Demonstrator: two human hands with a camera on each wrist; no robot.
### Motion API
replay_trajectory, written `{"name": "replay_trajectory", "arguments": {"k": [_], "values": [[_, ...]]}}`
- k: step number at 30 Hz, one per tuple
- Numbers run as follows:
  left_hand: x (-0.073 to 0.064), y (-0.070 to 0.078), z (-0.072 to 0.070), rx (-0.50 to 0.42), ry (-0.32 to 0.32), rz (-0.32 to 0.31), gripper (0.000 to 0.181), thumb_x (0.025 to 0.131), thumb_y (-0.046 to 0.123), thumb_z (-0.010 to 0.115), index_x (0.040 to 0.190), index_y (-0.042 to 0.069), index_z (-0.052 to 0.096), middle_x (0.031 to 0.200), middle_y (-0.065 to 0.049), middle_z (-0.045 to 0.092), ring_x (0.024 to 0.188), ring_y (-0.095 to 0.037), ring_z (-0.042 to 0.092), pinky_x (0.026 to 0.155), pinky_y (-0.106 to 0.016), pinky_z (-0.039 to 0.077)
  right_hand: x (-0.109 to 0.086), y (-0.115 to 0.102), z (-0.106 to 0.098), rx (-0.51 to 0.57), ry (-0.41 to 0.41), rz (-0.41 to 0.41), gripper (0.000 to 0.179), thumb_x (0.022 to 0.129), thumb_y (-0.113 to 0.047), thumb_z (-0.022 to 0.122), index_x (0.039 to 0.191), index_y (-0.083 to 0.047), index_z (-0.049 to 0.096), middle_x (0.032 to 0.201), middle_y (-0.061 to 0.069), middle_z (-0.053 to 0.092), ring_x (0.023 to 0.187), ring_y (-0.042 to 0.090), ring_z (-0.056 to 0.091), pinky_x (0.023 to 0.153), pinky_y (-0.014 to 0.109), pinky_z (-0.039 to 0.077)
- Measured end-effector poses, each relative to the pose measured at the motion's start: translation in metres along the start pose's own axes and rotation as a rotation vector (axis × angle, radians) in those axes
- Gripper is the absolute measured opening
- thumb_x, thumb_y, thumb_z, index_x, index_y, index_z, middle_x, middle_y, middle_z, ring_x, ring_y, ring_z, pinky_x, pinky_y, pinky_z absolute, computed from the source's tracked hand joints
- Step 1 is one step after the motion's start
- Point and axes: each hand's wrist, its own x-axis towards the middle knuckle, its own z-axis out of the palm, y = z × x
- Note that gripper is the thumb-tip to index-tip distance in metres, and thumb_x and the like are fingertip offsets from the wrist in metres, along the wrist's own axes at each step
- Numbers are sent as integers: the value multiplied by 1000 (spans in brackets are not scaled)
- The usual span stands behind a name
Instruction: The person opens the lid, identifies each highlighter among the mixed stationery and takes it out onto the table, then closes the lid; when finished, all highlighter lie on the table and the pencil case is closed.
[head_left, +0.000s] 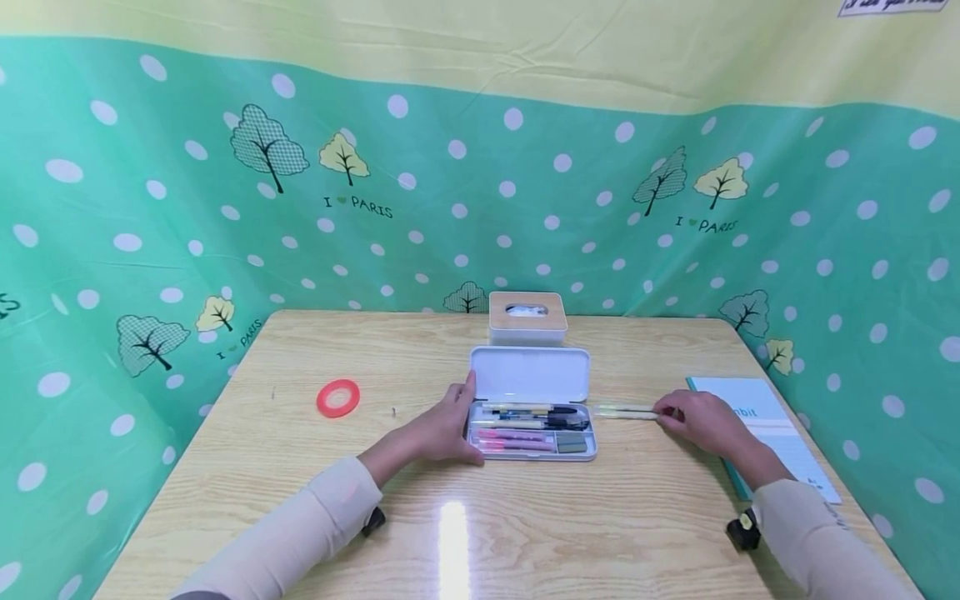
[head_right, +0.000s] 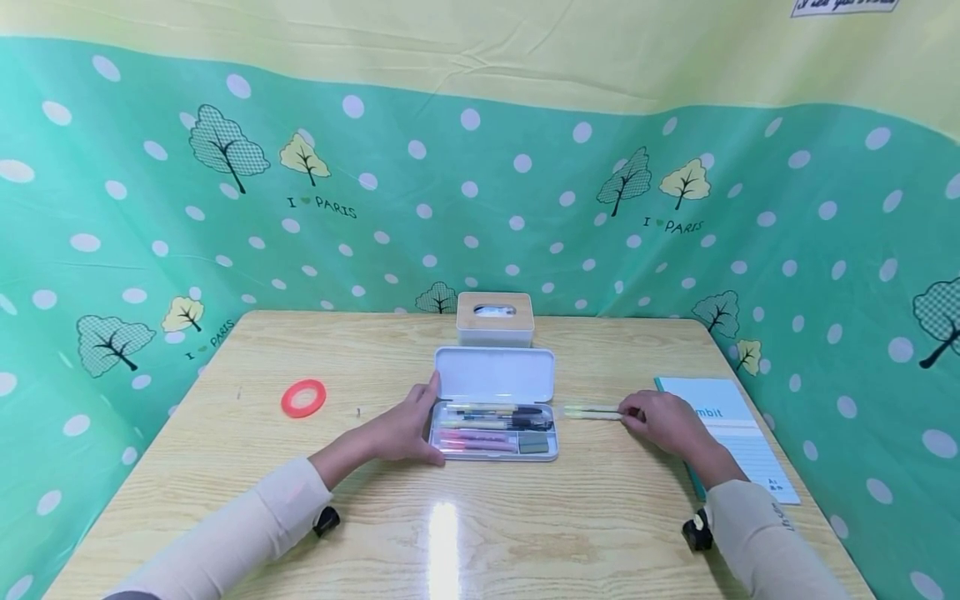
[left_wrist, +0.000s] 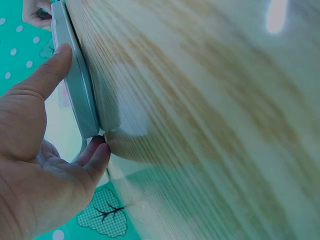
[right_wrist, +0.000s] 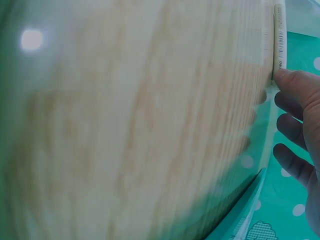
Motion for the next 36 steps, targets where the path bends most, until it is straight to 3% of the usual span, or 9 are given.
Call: {"name": "replay_trajectory", "arguments": {"k": [8,16,25,36], "values": [[0,1,0,5,1,-8,145,71,41,92,163,14,-17,163,-25,22,142,-39,44,121,-46,37,3,-2,-5,-8,-11,30,8,90,-19,76,98,-18,78,88,-6,73,72,4,57,66,31,55],[0,2,-2,1,3,-3,144,72,41,92,163,12,-16,161,-26,23,141,-40,44,121,-47,37,13,-15,-16,-49,45,-62,12,90,-16,76,102,-13,78,88,-2,74,72,8,62,63,31,55],[0,0,0,13,3,-2,144,72,42,92,162,12,-17,162,-26,21,141,-40,44,121,-46,37,32,-43,-20,-65,5,-80,16,90,-19,77,106,-14,78,87,-4,73,76,8,63,68,32,58],[0,0,0,10,-3,-11,145,71,45,92,162,14,-17,163,-25,21,142,-40,43,121,-46,37,51,-71,-14,-69,16,-169,19,90,-20,76,108,-16,78,86,-7,72,74,6,62,67,29,57]]}}
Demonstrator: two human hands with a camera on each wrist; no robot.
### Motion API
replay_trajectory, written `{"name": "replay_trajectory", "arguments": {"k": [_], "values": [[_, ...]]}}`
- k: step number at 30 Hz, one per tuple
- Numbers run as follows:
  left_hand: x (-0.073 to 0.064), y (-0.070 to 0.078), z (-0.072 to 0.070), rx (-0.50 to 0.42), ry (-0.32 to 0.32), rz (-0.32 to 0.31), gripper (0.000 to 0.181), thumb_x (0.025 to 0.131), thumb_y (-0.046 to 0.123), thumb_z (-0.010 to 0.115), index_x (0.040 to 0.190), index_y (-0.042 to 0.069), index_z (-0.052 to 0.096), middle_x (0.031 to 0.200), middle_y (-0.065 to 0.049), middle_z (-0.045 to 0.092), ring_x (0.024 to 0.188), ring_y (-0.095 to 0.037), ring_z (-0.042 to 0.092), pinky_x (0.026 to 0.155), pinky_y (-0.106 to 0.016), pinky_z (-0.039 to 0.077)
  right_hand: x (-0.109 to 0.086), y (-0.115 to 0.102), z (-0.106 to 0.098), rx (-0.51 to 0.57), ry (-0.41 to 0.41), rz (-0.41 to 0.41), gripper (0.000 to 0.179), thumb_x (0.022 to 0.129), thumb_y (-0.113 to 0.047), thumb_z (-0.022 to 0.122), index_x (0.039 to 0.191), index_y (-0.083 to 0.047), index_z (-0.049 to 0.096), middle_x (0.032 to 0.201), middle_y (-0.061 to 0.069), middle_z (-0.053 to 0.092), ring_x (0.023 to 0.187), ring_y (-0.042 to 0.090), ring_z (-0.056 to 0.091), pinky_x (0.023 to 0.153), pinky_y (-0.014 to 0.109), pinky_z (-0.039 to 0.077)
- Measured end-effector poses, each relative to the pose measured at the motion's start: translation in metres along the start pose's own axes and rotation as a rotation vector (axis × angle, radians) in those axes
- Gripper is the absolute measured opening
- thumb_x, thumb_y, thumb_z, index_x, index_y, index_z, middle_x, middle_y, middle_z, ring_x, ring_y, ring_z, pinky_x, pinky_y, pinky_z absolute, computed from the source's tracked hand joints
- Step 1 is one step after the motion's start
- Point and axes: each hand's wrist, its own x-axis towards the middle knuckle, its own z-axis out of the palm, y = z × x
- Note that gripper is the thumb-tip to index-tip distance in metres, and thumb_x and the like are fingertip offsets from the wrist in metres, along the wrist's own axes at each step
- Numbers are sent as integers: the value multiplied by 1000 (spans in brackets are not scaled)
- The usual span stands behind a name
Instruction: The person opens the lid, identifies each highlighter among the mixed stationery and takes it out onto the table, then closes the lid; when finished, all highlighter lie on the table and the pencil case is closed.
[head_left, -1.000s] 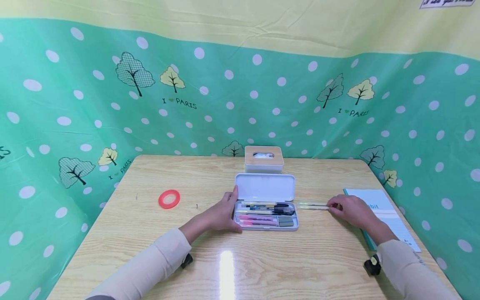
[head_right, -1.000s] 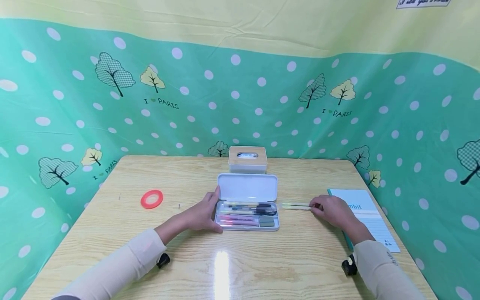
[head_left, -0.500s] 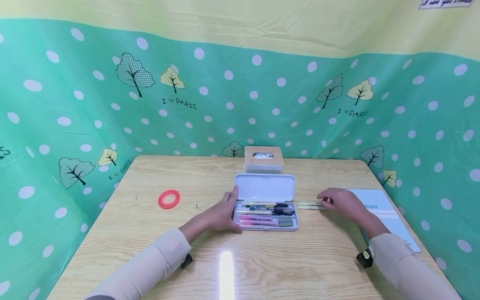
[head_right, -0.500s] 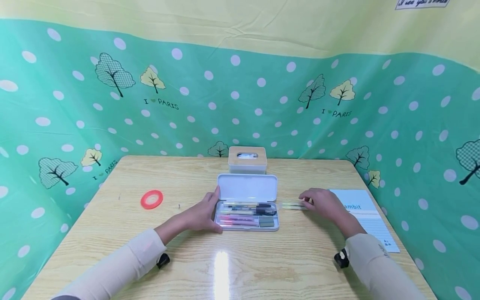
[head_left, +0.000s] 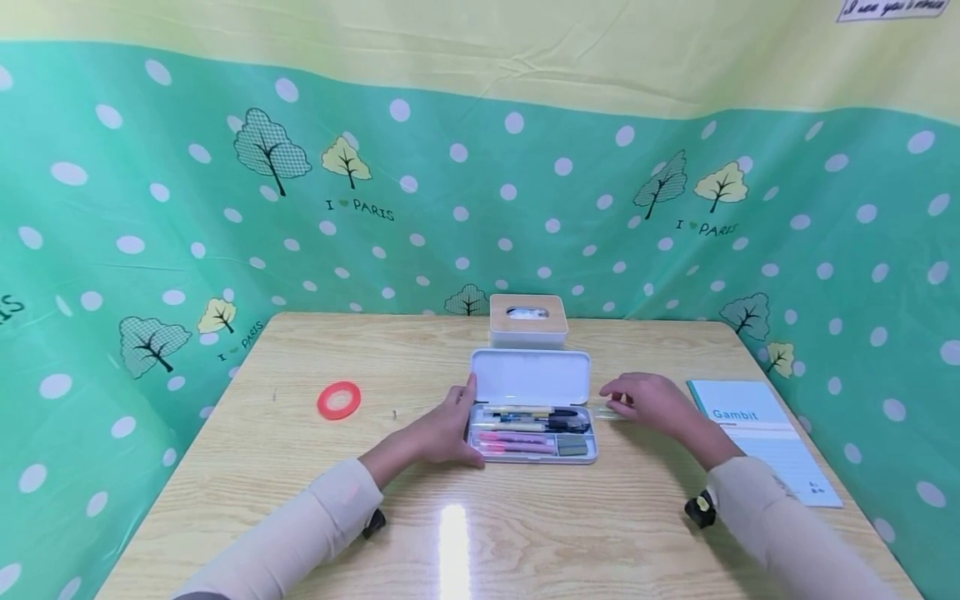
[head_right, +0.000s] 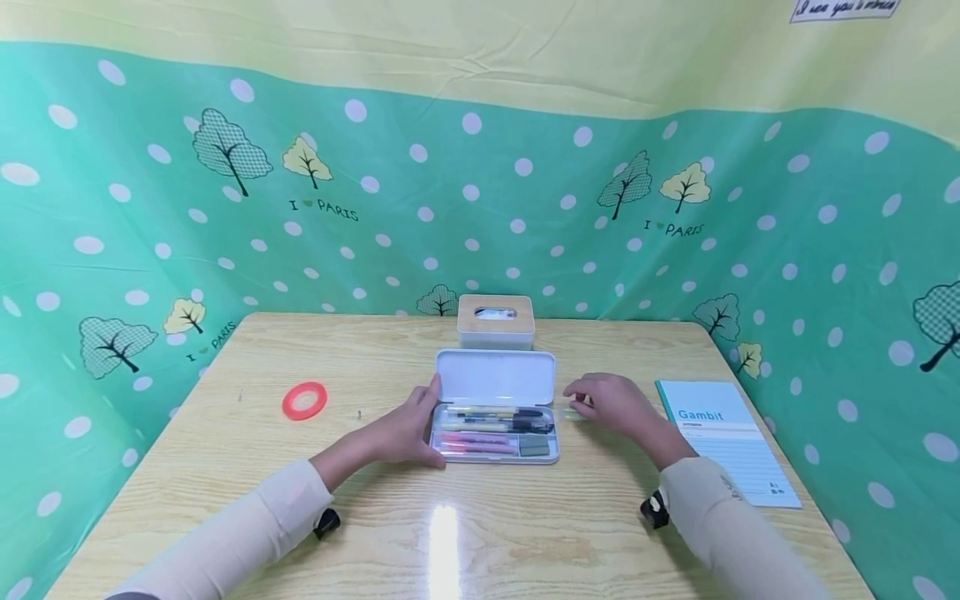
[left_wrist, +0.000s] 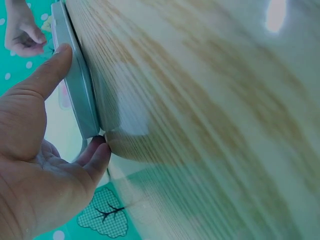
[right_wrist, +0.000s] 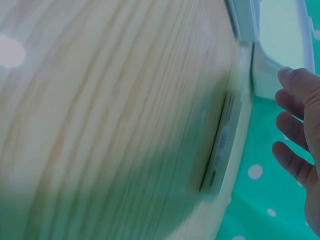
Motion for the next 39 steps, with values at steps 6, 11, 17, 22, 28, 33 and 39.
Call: {"name": "replay_trajectory", "arguments": {"k": [6,11,17,22,28,33,39], "values": [[0,0,0,6,-1,-5,145,71,46,91,162,14,-17,164,-25,20,143,-41,42,122,-47,36,11,-15,3,30,-24,7,22,91,-23,76,113,-18,78,91,-6,73,78,6,63,71,28,57],[-1,1,0,9,3,1,144,72,44,91,163,12,-16,162,-25,22,142,-39,43,121,-46,37,19,-26,6,56,-44,-2,23,93,-25,74,115,-20,77,104,-1,77,88,11,69,81,34,61],[-1,3,0,8,13,15,145,71,41,92,162,10,-15,161,-27,24,140,-39,45,120,-46,39,29,-37,12,33,-57,-44,23,93,-27,74,115,-22,78,103,-4,77,84,7,65,78,30,60],[-1,3,0,5,14,16,144,71,41,92,163,10,-15,161,-27,23,141,-40,44,121,-47,38,36,-48,17,51,-74,-59,25,95,-31,72,118,-23,77,104,-5,76,90,9,68,83,32,61],[-1,3,0,-10,12,16,145,71,41,93,162,12,-16,162,-27,22,141,-40,44,121,-47,38,43,-57,23,50,-66,-94,26,95,-33,72,118,-22,77,103,-5,77,95,11,71,86,33,61],[0,2,0,-9,16,18,146,70,40,93,162,10,-16,161,-27,22,141,-40,44,121,-47,37,46,-63,25,45,-56,-129,24,95,-30,73,116,-21,78,98,-7,75,89,8,69,82,30,61],[1,1,0,-8,14,17,146,70,41,93,162,11,-16,161,-27,22,142,-40,43,121,-46,37,48,-66,29,15,-50,-158,19,94,-27,74,111,-21,80,93,-8,70,81,5,63,74,25,59]]}}
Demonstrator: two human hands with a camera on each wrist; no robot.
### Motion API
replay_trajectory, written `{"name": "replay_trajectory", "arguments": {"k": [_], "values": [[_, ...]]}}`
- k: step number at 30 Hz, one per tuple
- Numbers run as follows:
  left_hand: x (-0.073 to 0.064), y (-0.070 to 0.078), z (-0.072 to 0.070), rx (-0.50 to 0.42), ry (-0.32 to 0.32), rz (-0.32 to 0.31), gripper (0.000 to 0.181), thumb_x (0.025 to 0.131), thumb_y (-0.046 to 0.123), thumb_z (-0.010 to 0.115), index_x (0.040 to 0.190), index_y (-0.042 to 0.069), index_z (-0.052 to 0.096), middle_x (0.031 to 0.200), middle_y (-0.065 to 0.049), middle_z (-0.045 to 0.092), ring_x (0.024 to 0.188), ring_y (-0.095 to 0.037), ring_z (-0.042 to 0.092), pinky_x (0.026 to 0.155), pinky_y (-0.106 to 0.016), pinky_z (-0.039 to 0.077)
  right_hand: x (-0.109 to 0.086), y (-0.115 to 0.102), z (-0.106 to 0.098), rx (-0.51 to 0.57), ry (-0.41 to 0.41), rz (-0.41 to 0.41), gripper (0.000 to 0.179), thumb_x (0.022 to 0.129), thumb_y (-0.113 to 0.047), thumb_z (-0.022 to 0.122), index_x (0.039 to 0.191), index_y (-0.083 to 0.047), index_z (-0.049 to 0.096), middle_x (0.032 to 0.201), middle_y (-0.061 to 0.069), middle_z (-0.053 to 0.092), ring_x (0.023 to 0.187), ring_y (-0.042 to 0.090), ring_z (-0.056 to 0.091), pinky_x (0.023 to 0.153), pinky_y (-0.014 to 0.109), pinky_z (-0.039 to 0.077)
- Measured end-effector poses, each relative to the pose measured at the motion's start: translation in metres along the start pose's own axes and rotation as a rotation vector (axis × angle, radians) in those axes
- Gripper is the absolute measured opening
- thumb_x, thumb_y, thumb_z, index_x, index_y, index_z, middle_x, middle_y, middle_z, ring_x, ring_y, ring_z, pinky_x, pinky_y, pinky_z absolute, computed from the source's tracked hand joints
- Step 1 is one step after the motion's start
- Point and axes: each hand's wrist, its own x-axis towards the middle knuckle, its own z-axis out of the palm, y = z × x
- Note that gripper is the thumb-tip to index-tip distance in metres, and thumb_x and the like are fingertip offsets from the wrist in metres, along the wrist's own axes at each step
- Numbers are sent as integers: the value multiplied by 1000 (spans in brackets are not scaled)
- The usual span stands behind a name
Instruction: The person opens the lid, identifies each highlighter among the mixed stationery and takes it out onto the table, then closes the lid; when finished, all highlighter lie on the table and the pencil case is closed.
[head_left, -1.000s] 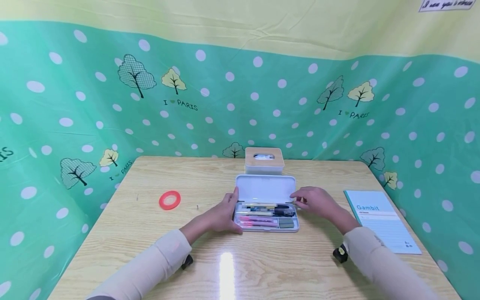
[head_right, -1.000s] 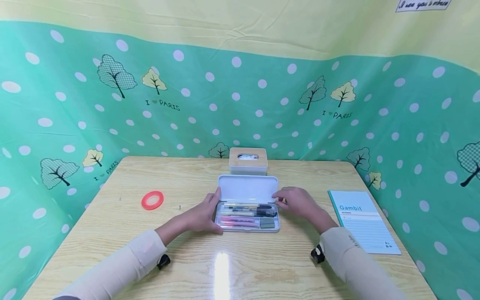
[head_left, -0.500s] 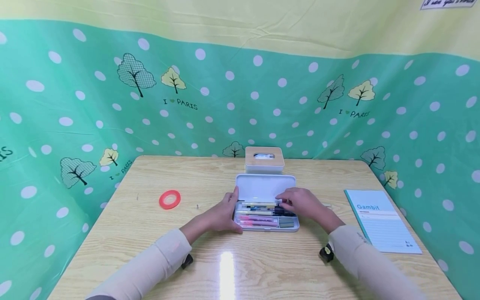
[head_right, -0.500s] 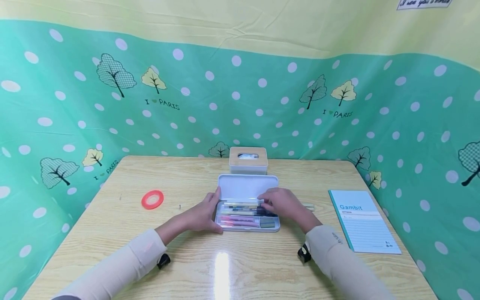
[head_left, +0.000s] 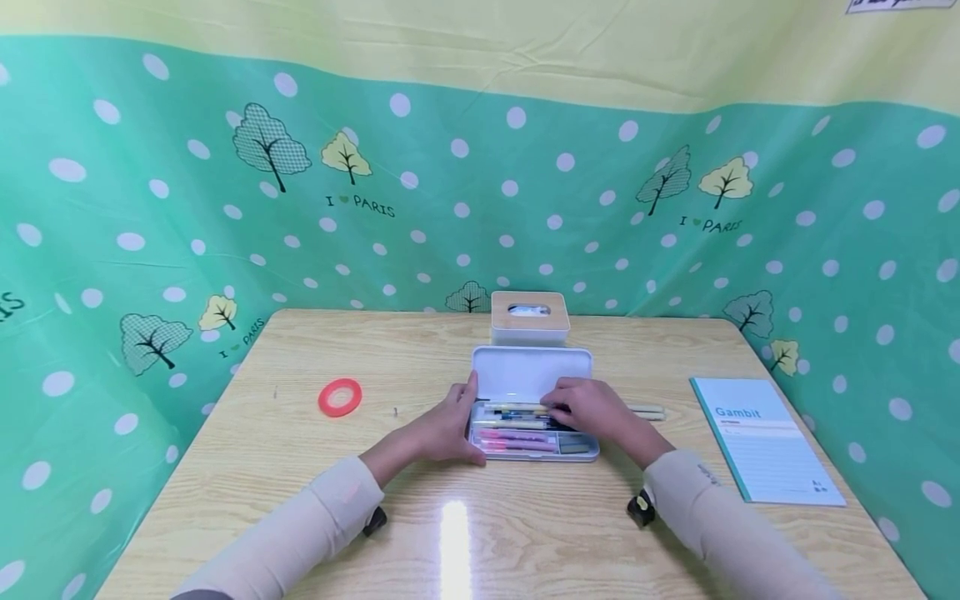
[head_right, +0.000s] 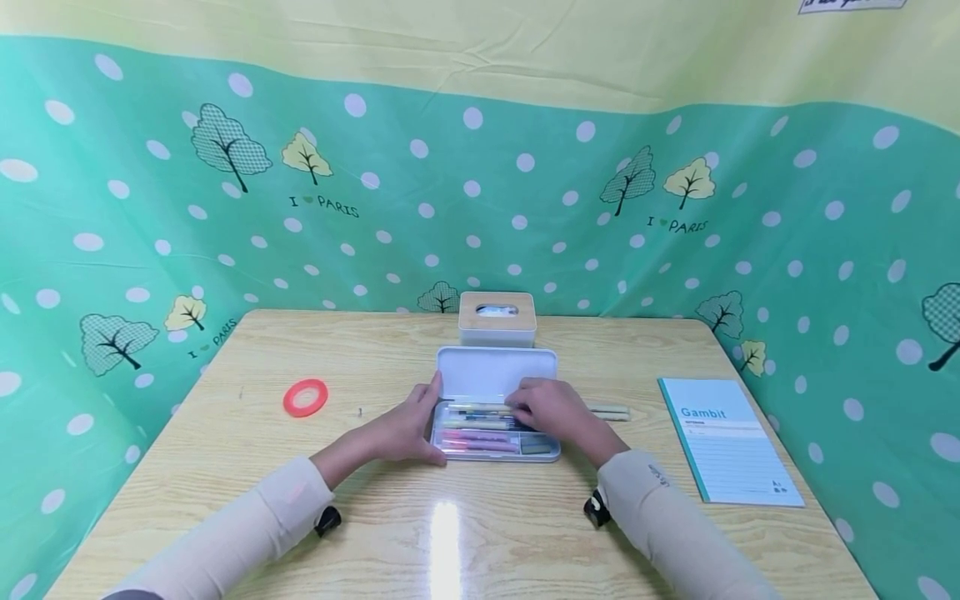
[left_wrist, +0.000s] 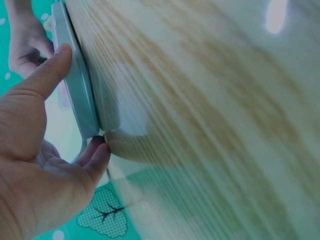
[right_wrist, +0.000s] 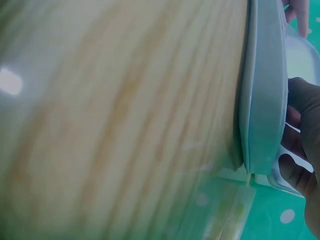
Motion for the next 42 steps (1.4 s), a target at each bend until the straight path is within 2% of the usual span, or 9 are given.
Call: {"name": "replay_trajectory", "arguments": {"k": [18,23,29,42], "values": [[0,2,-1,-6,-10,-9,145,71,42,92,162,12,-16,162,-27,21,141,-39,44,121,-46,37,1,-4,3,39,-7,65,16,93,-28,75,108,-23,79,96,-8,72,86,7,66,80,29,61],[0,3,-2,0,-14,-9,144,72,41,92,162,11,-16,163,-27,20,142,-39,43,121,-46,37,0,-3,2,19,-13,50,19,93,-27,75,111,-23,80,94,-9,72,84,6,65,78,27,60],[0,4,-2,7,-18,-12,143,73,42,91,162,11,-16,163,-27,20,143,-40,42,122,-45,36,-10,4,-2,21,21,26,17,91,-22,77,107,-23,81,92,-8,72,81,5,65,74,24,59],[-1,3,-1,14,-12,-13,145,72,43,92,162,11,-17,163,-27,20,141,-40,44,121,-46,37,-33,21,-13,45,99,59,19,88,-18,79,105,-23,81,95,-6,74,81,6,66,73,25,59]]}}
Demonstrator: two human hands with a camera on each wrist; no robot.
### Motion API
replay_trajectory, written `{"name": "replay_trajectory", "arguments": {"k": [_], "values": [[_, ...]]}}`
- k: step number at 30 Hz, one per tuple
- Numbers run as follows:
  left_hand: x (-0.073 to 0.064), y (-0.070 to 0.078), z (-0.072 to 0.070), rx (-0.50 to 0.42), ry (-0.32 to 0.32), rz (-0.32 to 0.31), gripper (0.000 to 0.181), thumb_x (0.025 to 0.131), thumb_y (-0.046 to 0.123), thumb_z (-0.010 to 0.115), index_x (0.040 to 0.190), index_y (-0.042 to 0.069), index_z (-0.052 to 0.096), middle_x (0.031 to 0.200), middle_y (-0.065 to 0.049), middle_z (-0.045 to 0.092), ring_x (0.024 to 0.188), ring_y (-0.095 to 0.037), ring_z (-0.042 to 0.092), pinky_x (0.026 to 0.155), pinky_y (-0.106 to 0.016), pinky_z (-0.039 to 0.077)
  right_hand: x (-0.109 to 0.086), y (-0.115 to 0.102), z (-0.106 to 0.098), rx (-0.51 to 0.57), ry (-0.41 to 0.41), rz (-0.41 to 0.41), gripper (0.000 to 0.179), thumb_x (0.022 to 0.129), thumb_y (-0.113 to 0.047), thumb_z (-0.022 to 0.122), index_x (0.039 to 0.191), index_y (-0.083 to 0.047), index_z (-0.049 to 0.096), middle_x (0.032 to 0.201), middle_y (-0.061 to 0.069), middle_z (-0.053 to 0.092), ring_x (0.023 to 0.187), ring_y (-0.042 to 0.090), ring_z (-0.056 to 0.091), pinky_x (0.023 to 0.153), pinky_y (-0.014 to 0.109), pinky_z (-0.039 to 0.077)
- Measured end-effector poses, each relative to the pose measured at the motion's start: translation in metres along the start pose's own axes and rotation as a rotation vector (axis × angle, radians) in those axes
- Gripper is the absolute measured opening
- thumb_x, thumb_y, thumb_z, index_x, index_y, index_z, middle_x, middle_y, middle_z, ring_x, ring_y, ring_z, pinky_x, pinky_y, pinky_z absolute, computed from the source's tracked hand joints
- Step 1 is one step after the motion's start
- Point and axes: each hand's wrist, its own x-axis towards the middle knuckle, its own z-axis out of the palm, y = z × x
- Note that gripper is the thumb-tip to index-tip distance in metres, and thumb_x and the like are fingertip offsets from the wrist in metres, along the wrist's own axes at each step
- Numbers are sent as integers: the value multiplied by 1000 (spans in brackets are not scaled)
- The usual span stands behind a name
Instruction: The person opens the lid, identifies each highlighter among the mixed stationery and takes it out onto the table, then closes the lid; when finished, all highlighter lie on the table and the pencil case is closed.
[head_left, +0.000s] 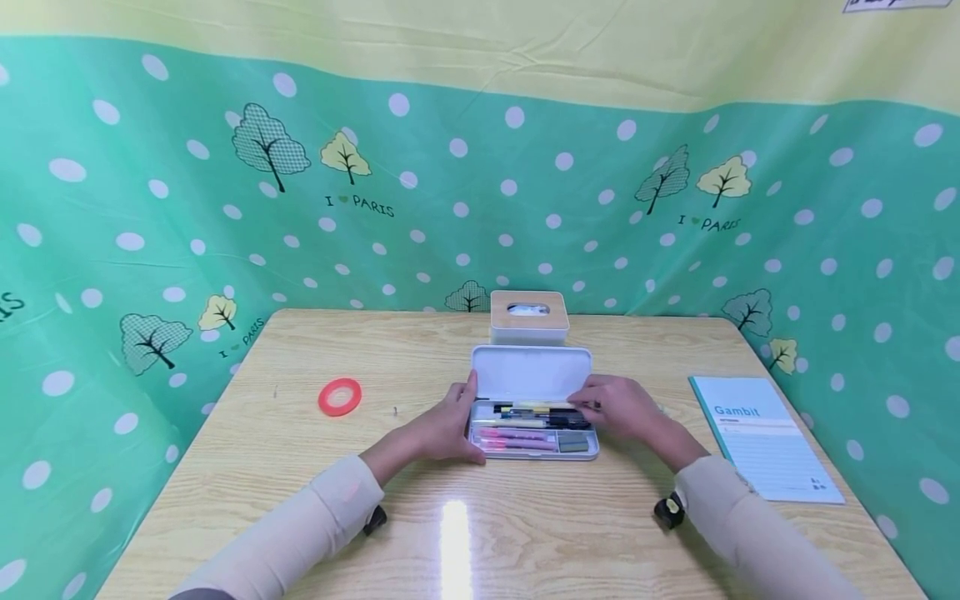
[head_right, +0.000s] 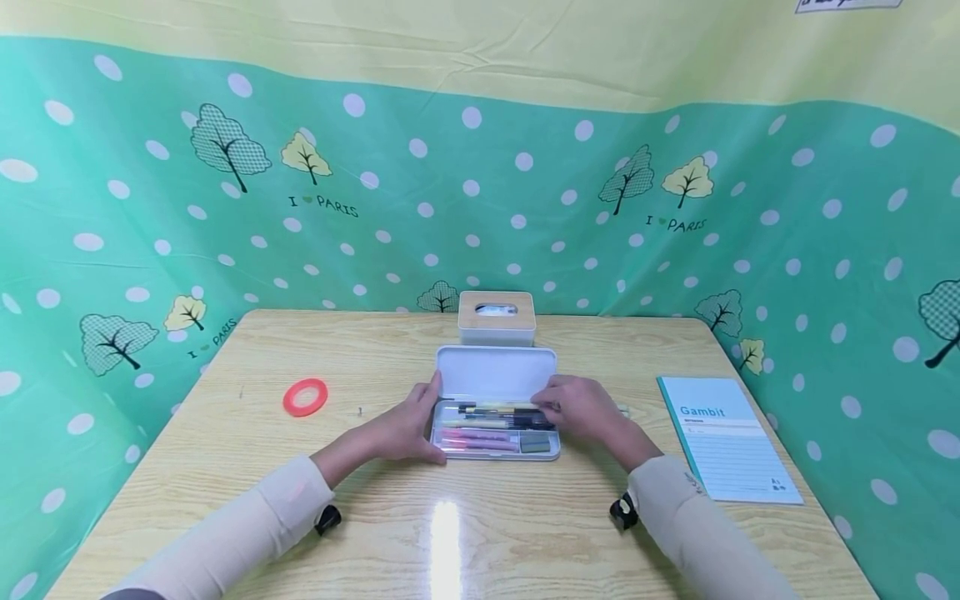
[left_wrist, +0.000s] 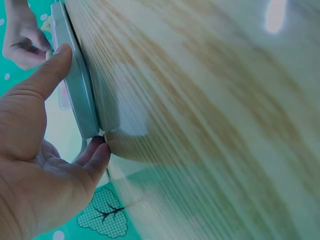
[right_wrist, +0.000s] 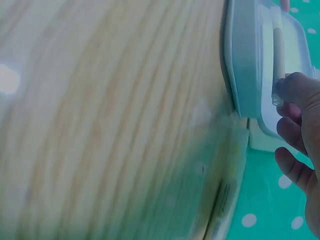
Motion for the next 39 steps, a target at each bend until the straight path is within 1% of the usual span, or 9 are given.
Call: {"name": "replay_trajectory", "arguments": {"k": [4,11,15,20,27,30,32,37,39], "values": [[1,-1,1,7,5,6,145,71,43,92,162,11,-16,162,-26,21,141,-39,45,121,-45,38,-7,6,-5,13,24,18,19,86,-18,82,104,-23,82,93,-6,74,77,6,64,69,23,57],[0,1,0,3,10,6,145,71,41,93,162,10,-15,161,-27,23,140,-39,46,120,-45,38,-23,22,-10,6,120,-6,20,80,-12,84,98,-21,83,85,-7,73,70,5,63,62,21,55],[0,1,0,1,7,2,145,71,42,92,162,11,-16,162,-26,23,140,-39,46,120,-45,39,-35,31,-12,-10,143,4,21,79,-10,85,98,-21,83,84,-8,72,70,3,61,61,21,54],[-1,2,-1,-5,6,1,144,72,41,92,163,11,-15,162,-26,22,140,-39,45,120,-46,38,-50,42,-15,-27,136,40,20,80,-11,84,98,-19,83,85,-6,73,70,5,62,60,22,54],[-2,3,-2,-11,3,0,143,73,39,92,163,11,-15,162,-26,22,142,-39,42,121,-46,37,-69,55,-15,-48,88,117,18,83,-14,83,100,-19,83,87,-5,73,72,6,62,60,24,53],[-1,2,-1,-10,1,0,143,73,40,92,163,11,-15,162,-26,22,143,-39,42,121,-46,37,-76,60,-15,-58,87,130,18,82,-15,83,99,-19,83,86,-5,72,71,6,61,60,25,52],[-1,2,-1,-11,-1,-2,143,73,40,92,163,11,-15,162,-26,22,143,-39,42,121,-46,37,-81,64,-14,-66,98,125,18,81,-15,84,98,-19,83,85,-6,72,70,5,60,60,26,51],[0,0,0,-12,-1,-8,144,72,41,92,163,11,-16,163,-26,21,143,-39,42,121,-46,37,-90,70,-11,-85,149,64,19,78,-14,86,96,-18,83,83,-6,71,67,4,58,57,25,49],[0,0,0,-12,0,-8,144,72,41,92,163,11,-15,163,-26,21,143,-40,41,121,-46,37,-93,72,-10,-82,153,53,19,78,-14,86,96,-18,83,83,-5,71,67,4,58,56,25,49]]}}
